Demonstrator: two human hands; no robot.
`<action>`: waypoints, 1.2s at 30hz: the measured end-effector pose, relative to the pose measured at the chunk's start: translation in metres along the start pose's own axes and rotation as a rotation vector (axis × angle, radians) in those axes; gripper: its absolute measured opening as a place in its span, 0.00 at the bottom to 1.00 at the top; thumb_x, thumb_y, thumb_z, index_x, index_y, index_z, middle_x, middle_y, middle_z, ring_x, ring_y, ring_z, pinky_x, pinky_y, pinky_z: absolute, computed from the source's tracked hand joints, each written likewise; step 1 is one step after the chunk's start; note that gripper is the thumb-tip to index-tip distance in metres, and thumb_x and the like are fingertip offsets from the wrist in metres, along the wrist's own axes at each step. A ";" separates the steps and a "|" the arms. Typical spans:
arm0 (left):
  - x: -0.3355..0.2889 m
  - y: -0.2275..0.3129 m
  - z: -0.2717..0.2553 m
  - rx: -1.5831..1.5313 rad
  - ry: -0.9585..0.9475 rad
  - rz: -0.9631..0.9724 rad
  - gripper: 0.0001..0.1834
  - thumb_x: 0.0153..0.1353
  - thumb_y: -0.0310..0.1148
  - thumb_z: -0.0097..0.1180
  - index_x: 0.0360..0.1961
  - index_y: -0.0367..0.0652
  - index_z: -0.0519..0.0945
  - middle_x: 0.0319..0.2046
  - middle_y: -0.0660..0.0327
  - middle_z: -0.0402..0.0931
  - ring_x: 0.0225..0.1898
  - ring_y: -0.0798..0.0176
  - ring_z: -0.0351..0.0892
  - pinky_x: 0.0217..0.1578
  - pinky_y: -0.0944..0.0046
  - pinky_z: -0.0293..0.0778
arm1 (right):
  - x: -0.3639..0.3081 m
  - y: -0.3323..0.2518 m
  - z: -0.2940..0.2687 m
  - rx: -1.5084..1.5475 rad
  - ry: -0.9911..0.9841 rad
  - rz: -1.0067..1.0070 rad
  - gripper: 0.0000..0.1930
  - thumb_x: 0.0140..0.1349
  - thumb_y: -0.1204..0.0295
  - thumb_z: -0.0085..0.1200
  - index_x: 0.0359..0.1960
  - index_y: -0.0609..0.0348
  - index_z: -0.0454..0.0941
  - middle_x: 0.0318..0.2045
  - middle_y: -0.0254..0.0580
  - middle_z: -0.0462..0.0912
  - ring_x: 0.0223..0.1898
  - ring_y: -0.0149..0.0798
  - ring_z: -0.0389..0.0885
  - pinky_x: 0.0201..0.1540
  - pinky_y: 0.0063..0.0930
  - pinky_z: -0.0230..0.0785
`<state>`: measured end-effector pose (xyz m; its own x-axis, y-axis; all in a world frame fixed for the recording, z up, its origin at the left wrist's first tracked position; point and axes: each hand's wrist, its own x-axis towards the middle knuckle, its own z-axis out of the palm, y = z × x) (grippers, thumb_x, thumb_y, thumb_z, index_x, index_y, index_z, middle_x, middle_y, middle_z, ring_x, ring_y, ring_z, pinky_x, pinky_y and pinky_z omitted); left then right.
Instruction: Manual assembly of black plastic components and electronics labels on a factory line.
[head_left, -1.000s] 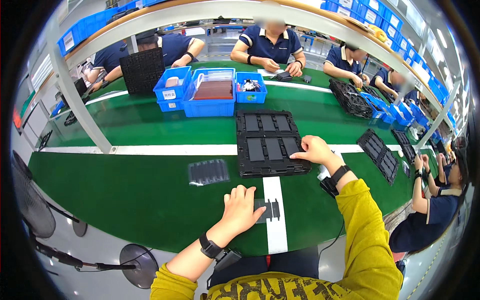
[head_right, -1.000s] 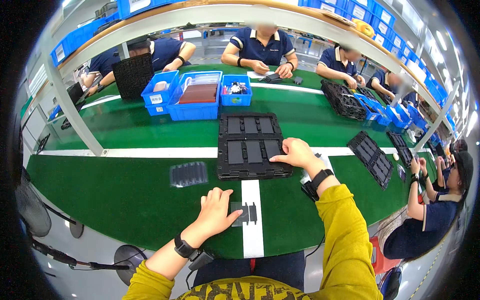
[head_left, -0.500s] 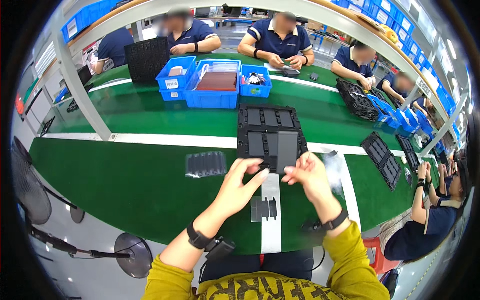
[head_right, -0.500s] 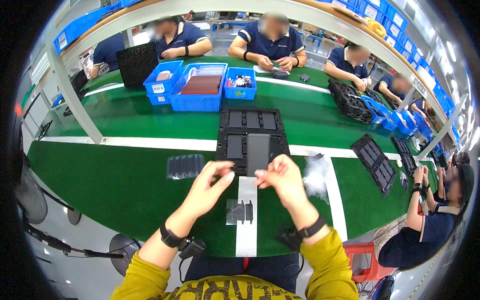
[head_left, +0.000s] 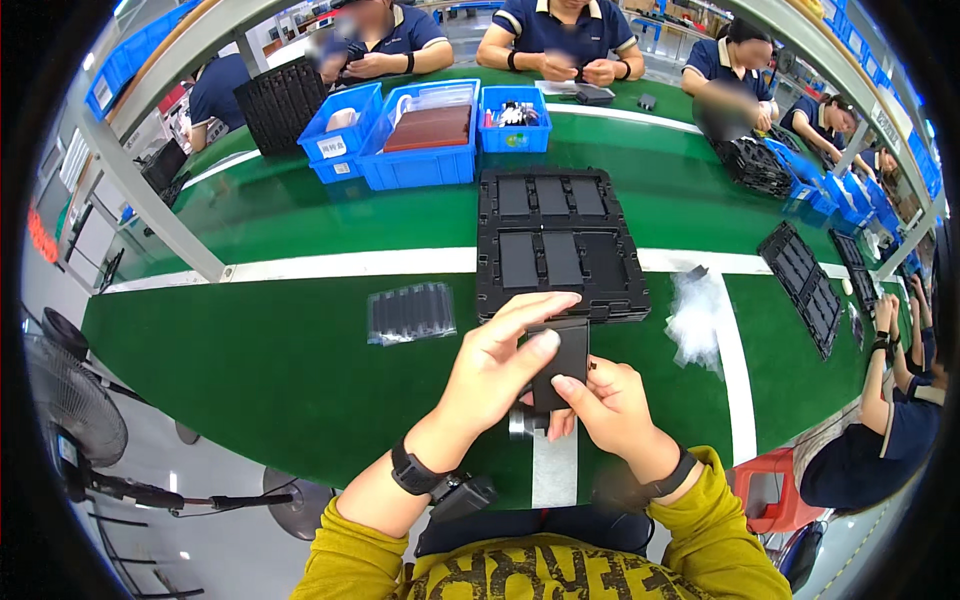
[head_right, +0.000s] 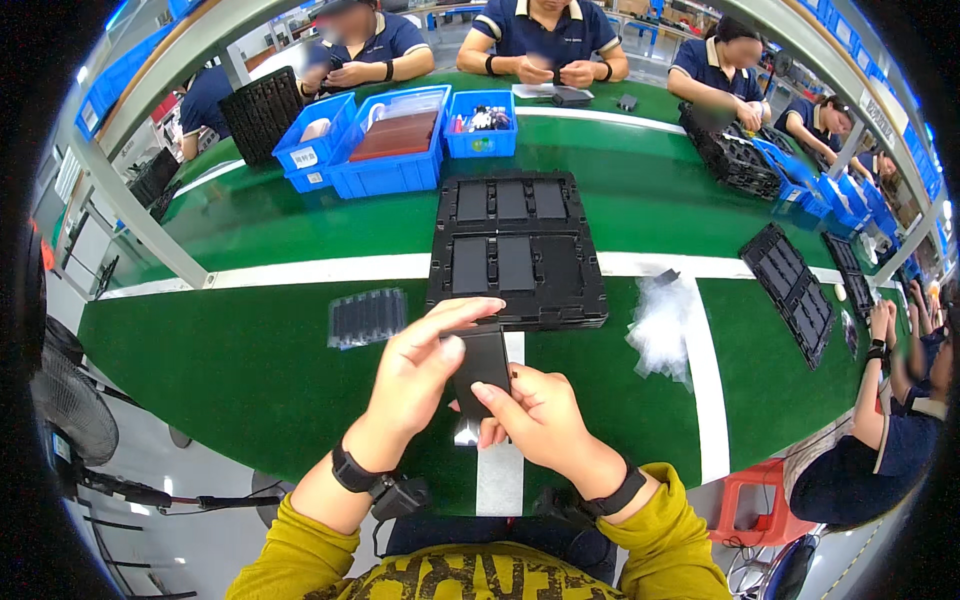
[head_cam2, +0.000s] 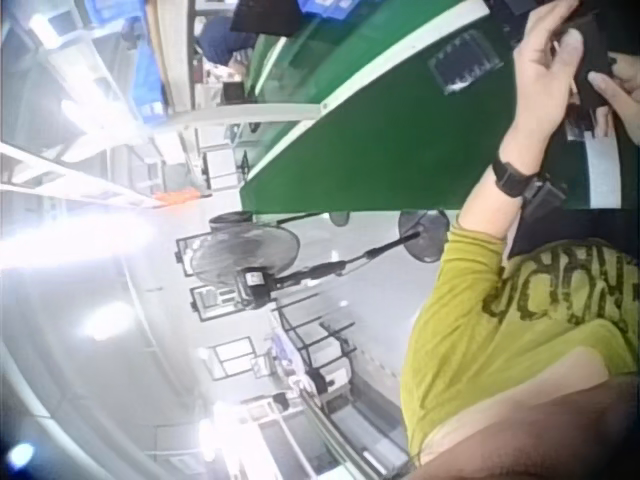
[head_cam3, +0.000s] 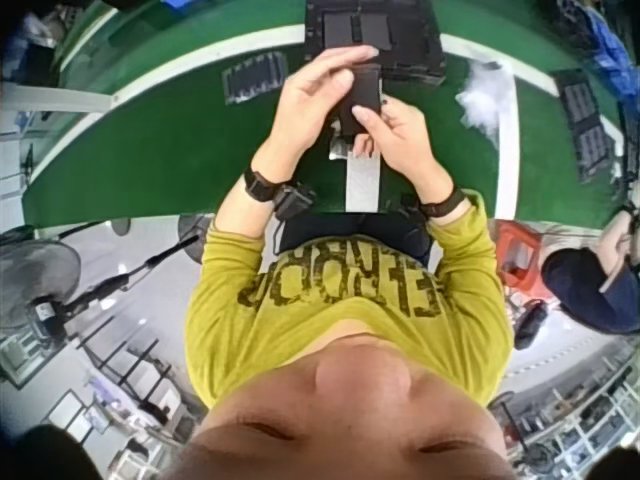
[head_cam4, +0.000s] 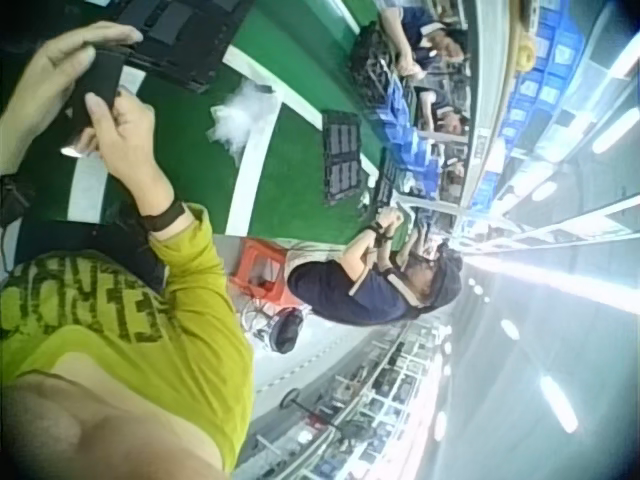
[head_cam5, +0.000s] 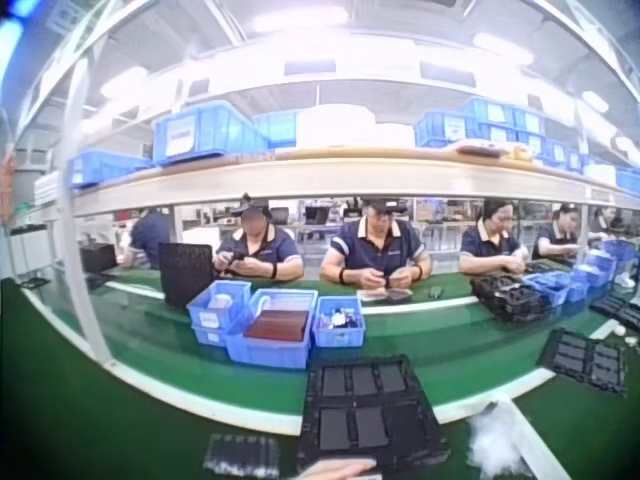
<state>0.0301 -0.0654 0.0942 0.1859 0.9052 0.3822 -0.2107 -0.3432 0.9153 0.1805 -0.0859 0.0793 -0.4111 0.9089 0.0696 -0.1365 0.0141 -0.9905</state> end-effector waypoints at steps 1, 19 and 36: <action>-0.001 -0.008 -0.006 -0.135 -0.001 0.024 0.18 0.61 0.38 0.43 0.42 0.35 0.76 0.48 0.49 0.70 0.49 0.55 0.69 0.50 0.59 0.64 | 0.000 0.000 0.001 0.007 -0.002 0.011 0.06 0.60 0.75 0.47 0.32 0.67 0.74 0.26 0.41 0.81 0.16 0.26 0.77 0.16 0.15 0.67; 0.001 0.002 -0.019 -0.089 -0.263 0.083 0.20 0.59 0.37 0.38 0.40 0.32 0.77 0.44 0.43 0.72 0.50 0.45 0.67 0.52 0.49 0.60 | -0.013 -0.011 0.006 -0.070 -0.135 -0.067 0.07 0.60 0.75 0.47 0.30 0.67 0.73 0.26 0.41 0.81 0.15 0.25 0.76 0.15 0.16 0.66; -0.014 -0.010 0.002 -0.667 -0.263 -0.379 0.31 0.64 0.52 0.27 0.63 0.46 0.51 0.48 0.39 0.67 0.47 0.46 0.71 0.48 0.52 0.68 | -0.015 -0.004 0.008 0.114 0.033 -0.024 0.09 0.61 0.75 0.46 0.24 0.67 0.73 0.21 0.39 0.79 0.14 0.27 0.76 0.13 0.15 0.63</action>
<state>0.0315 -0.0755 0.0798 0.5617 0.8128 0.1547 -0.6008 0.2720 0.7517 0.1802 -0.1031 0.0833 -0.3770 0.9221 0.0872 -0.2481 -0.0099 -0.9687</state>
